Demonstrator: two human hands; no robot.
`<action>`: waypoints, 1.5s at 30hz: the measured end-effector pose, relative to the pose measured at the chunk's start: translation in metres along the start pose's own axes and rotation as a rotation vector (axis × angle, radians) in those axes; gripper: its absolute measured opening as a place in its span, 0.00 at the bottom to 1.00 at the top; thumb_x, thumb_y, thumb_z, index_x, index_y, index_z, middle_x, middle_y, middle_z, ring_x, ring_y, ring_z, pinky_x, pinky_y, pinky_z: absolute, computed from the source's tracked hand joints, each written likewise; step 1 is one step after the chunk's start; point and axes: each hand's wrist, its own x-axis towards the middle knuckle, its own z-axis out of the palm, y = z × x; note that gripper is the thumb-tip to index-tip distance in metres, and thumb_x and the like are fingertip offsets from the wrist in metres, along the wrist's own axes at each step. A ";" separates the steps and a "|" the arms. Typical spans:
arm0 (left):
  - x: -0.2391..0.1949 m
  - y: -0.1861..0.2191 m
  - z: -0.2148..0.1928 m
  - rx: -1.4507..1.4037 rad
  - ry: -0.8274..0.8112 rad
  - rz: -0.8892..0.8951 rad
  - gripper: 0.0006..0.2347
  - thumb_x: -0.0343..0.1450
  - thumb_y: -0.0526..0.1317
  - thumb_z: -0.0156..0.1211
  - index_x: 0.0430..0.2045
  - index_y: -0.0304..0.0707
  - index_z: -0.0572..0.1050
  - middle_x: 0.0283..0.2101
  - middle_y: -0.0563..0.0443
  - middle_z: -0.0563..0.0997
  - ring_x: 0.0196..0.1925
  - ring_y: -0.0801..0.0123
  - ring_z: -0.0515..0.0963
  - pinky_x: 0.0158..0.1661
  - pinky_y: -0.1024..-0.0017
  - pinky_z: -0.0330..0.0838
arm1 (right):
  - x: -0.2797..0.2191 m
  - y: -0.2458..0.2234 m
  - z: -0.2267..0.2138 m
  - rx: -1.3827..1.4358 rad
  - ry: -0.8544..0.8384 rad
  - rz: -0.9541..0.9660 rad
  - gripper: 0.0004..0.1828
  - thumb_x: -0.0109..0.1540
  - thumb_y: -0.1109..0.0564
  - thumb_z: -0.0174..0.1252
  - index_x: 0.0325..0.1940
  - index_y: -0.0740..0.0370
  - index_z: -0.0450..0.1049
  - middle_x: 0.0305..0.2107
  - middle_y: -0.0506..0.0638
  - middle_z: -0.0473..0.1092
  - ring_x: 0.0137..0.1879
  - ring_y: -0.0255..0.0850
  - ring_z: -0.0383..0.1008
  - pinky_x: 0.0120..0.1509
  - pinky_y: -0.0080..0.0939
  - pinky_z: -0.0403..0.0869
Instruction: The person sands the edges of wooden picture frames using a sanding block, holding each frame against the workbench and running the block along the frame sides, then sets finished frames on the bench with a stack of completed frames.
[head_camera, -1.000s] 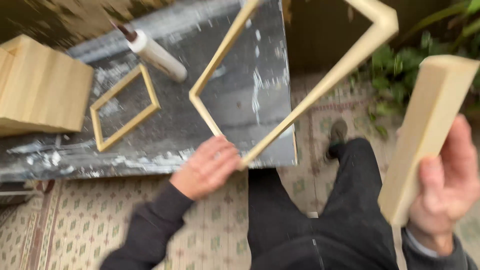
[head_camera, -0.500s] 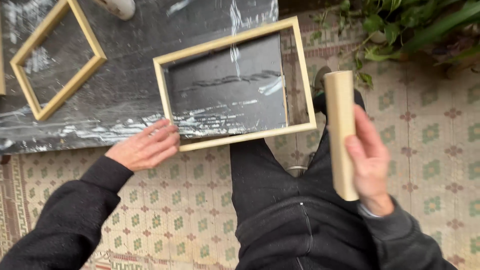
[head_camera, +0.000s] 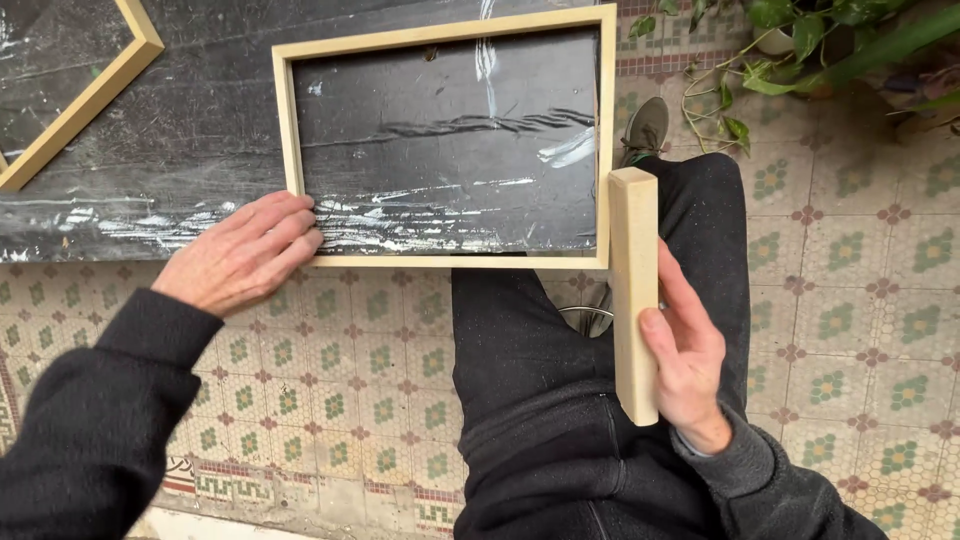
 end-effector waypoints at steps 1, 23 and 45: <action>0.005 0.003 -0.005 -0.001 0.001 0.002 0.11 0.67 0.36 0.59 0.42 0.34 0.71 0.53 0.41 0.76 0.65 0.55 0.73 0.69 0.60 0.65 | 0.003 0.001 0.001 -0.001 0.002 0.001 0.32 0.71 0.59 0.51 0.79 0.70 0.54 0.75 0.62 0.57 0.79 0.48 0.60 0.83 0.47 0.60; 0.203 0.128 -0.043 -0.555 0.299 -0.402 0.31 0.73 0.53 0.64 0.72 0.51 0.63 0.76 0.48 0.61 0.76 0.52 0.60 0.74 0.48 0.51 | 0.021 0.009 0.005 0.232 0.005 0.066 0.32 0.70 0.62 0.55 0.77 0.73 0.56 0.78 0.62 0.51 0.84 0.52 0.52 0.85 0.53 0.61; 0.203 0.130 -0.041 -0.546 0.238 -0.380 0.29 0.71 0.51 0.64 0.67 0.40 0.69 0.75 0.44 0.63 0.77 0.51 0.59 0.74 0.44 0.47 | 0.167 0.007 0.033 0.104 -0.087 0.055 0.30 0.75 0.58 0.46 0.80 0.70 0.49 0.75 0.62 0.51 0.81 0.51 0.51 0.86 0.46 0.53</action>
